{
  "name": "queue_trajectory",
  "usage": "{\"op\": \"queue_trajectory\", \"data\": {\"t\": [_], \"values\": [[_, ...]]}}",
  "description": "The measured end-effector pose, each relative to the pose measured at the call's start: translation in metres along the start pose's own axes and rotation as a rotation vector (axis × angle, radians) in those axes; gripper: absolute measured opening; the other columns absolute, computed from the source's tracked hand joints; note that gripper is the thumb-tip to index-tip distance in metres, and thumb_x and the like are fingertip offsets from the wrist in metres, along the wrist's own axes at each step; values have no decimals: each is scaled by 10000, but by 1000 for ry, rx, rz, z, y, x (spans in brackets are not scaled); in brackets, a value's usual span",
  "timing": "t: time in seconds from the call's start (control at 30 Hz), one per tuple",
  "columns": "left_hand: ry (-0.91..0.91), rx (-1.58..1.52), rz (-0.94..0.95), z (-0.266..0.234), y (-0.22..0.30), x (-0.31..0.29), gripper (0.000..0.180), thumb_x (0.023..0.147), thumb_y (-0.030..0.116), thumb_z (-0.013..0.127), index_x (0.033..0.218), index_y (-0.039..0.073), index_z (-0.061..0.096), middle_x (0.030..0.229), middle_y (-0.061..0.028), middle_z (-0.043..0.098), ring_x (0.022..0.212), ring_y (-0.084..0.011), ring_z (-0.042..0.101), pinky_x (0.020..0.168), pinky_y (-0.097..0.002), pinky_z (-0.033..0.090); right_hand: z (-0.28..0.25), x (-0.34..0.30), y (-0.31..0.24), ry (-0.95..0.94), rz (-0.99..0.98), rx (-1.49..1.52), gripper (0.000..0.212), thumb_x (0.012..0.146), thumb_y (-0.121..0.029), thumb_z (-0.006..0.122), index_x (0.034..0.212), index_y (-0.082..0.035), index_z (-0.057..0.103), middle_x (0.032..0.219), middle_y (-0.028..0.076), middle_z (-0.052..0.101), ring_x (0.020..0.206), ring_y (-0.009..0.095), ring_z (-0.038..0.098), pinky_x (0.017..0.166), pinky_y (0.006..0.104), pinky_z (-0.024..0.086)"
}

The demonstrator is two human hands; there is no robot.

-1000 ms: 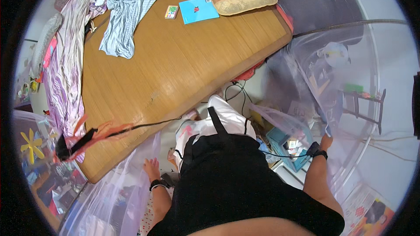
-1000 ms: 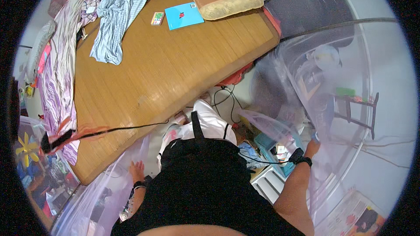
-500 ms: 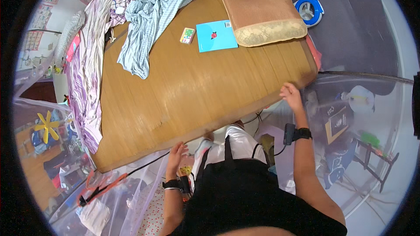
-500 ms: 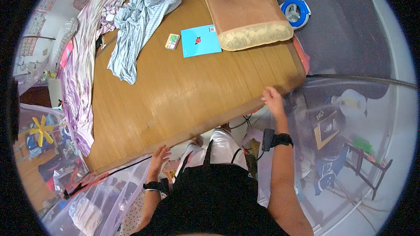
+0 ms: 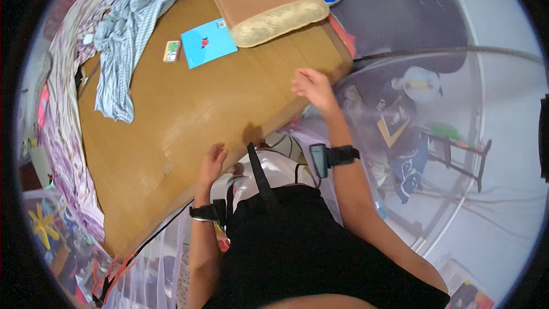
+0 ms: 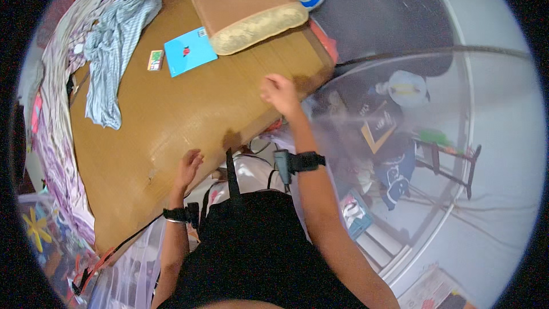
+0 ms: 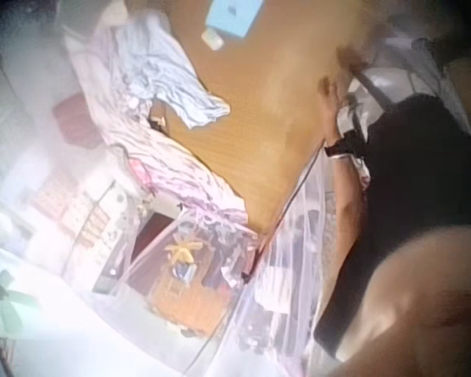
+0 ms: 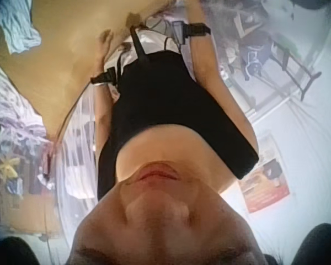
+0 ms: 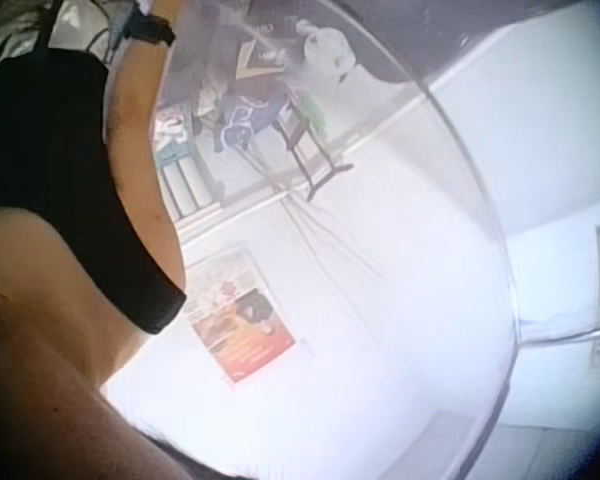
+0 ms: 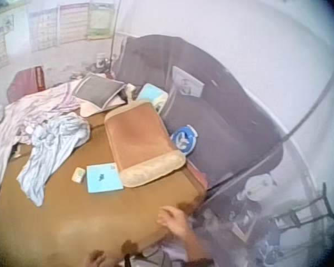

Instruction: The person spreads a purple floral-patterned sheet over a bed, smooths it out by hand, and then places a large brown pillow and a smaller checkered cushion on top of the sheet.

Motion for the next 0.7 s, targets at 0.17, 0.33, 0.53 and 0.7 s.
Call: {"op": "queue_trajectory", "data": {"t": [0.17,0.33,0.53,0.7], "values": [[-646,-201,-88,121,95,-15,267,865,144,487,1084,-8,499,917,-83,596,854,-148,557,763,-279,446,46,-23,-51,-59,-96,-53,238,852,-149,517,1035,2,518,840,69,596,680,119,585,582,211,449],[-1100,-216,239,199,146,-73,281,846,139,511,1099,16,506,1023,-84,577,968,-156,516,850,-291,404,104,-74,-66,-172,-185,-57,236,839,-143,535,1019,8,523,830,58,588,676,112,576,594,214,445],[-1378,-466,108,233,143,-115,356,814,168,549,1124,4,488,1102,-69,537,997,-150,498,833,-283,412,151,-141,-77,-267,-176,-24,193,827,-115,542,963,22,540,797,36,574,666,92,553,613,217,441],[-1464,-540,-162,248,165,-133,208,830,176,551,985,37,541,844,-18,552,726,-104,543,657,-235,449,174,-176,-76,-309,-246,-59,182,820,-119,549,927,28,546,757,43,576,670,89,542,609,219,437]]}}
Point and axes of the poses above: each hand's wrist, its own x-axis towards the middle knuckle, its own z-axis out of the palm, y = z × x, the point moved 9 cm from there along x, towards the middle knuckle
